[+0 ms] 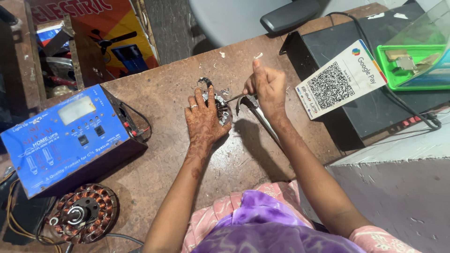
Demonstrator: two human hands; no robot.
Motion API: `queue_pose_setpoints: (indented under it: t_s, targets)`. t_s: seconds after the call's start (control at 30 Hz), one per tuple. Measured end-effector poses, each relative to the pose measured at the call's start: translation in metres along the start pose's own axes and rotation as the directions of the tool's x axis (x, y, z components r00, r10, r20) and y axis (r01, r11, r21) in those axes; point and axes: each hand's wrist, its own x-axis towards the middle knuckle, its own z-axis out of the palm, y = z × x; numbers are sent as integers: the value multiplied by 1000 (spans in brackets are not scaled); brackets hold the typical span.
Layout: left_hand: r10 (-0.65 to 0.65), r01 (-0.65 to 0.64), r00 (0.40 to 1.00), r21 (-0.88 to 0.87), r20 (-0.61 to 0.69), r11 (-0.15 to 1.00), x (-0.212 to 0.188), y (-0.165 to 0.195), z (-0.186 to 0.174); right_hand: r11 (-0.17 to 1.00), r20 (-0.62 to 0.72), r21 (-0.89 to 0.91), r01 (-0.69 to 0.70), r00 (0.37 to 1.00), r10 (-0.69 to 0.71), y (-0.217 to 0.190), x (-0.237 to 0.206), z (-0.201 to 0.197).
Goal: The person works at a repair bench dismantling a burned fan motor stator. They use a screwdriver to pry and lever the old copper windings out of the stator slots, occasionally tapping with a hammer, and pull the freed winding coils out by hand, setting them aside on the bench.
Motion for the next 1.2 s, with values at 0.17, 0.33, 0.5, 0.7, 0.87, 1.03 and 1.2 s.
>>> queue_pose_setpoints:
  t_s: [0.17, 0.33, 0.5, 0.7, 0.87, 1.03, 1.2]
  targets:
    - [24, -35, 993, -99, -116, 994, 0, -5, -2, 997, -21, 18, -78, 997, 79, 0, 32, -2]
    - [8, -10, 1000, -106, -25, 994, 3, -2, -4, 955, 12, 221, -197, 980, 199, 8, 55, -9]
    - [15, -18, 999, -70, -43, 997, -3, -3, 1, 978, -127, 208, 11, 992, 16, 20, 36, -3]
    - [33, -35, 999, -67, -27, 997, -1, -5, 5, 982, -115, 94, 163, 982, -152, 12, -33, -4]
    - [132, -125, 990, -139, 43, 982, -3, -20, -4, 972, -57, 171, 162, 986, -154, -8, -46, -6]
    - [255, -274, 960, -207, -114, 939, -9, -32, -10, 981, -7, 191, -28, 1000, 30, -15, 3, -12]
    - [266, -292, 954, -223, -141, 930, -8, -31, -8, 950, -1, 250, -187, 981, 193, -3, 30, -15]
